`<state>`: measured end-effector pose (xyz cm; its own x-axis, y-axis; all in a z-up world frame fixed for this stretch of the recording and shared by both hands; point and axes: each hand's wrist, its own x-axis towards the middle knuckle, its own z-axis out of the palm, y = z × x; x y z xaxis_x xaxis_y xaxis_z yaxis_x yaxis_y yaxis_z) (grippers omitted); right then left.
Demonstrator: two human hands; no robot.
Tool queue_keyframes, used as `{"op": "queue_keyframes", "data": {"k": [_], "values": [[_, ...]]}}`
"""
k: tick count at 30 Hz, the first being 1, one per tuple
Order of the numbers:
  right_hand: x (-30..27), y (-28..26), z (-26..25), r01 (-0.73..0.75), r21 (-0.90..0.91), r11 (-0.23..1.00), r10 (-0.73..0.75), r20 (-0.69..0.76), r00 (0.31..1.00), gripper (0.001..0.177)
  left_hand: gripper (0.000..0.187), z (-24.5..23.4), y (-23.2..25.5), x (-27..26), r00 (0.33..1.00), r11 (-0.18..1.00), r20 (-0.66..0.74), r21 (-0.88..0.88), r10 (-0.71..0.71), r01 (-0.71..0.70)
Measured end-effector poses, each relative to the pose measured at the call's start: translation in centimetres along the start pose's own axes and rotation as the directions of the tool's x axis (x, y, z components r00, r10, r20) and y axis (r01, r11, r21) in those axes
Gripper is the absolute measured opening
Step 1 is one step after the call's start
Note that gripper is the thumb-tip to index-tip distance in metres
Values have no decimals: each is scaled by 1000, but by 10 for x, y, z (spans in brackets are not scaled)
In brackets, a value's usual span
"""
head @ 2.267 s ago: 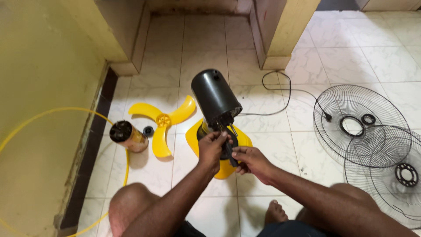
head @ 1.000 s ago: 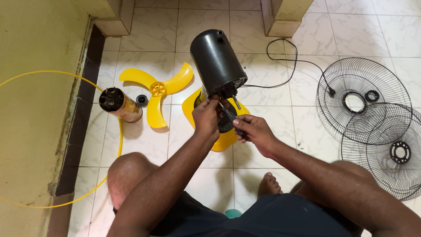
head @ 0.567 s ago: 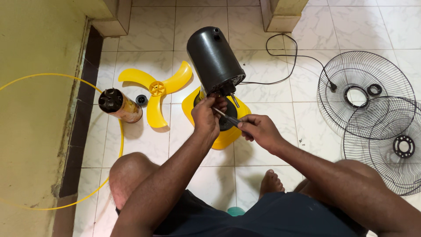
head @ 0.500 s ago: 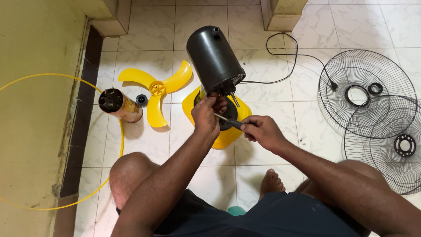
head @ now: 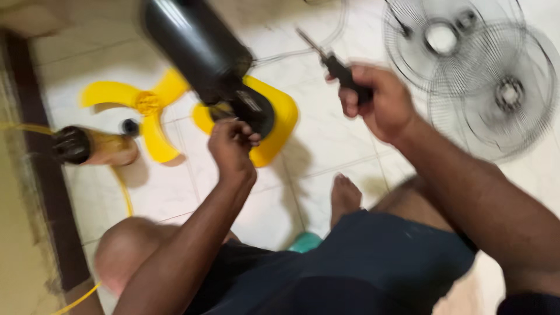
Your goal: The person disassembles a standing fan motor by removing screws from the motor housing and neck bracket using a screwdriver. They separate the motor casing, inspect the internal components, and reassemble the unit by tightening the screws back into place.
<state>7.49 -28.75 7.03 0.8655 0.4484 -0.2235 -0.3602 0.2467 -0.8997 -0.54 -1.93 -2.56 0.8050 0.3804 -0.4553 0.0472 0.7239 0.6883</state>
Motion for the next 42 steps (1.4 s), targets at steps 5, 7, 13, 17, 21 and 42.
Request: {"op": "queue_keyframes", "data": {"k": [5, 7, 13, 17, 21, 42], "values": [[-39, -86, -36, 251, -334, 909, -250, 48, 967, 40, 14, 16, -58, -25, 957, 950, 242, 301, -160, 82], [-45, -97, -44, 264, -597, 757, -303, 37, 952, 38, 16, 28, -86, -21, 921, 825, 325, 565, -216, -6], [-14, -69, -89, -183, -878, 442, 48, -181, 982, 39, 16, 62, -204, 19, 861, 506, 466, 803, -205, -314], [-7, -43, -123, -305, -928, 214, 190, -266, 945, 42, 16, 70, -290, 30, 874, 358, 430, 871, -228, -336], [-15, -34, -148, -411, -891, 192, 301, -345, 889, 43, 14, 70, -350, 30, 837, 165, 526, 848, -153, -503], [44, -50, -151, -375, -811, 449, 137, -353, 926, 41, 16, 66, -382, 61, 800, 43, 557, 826, -224, -563]]}}
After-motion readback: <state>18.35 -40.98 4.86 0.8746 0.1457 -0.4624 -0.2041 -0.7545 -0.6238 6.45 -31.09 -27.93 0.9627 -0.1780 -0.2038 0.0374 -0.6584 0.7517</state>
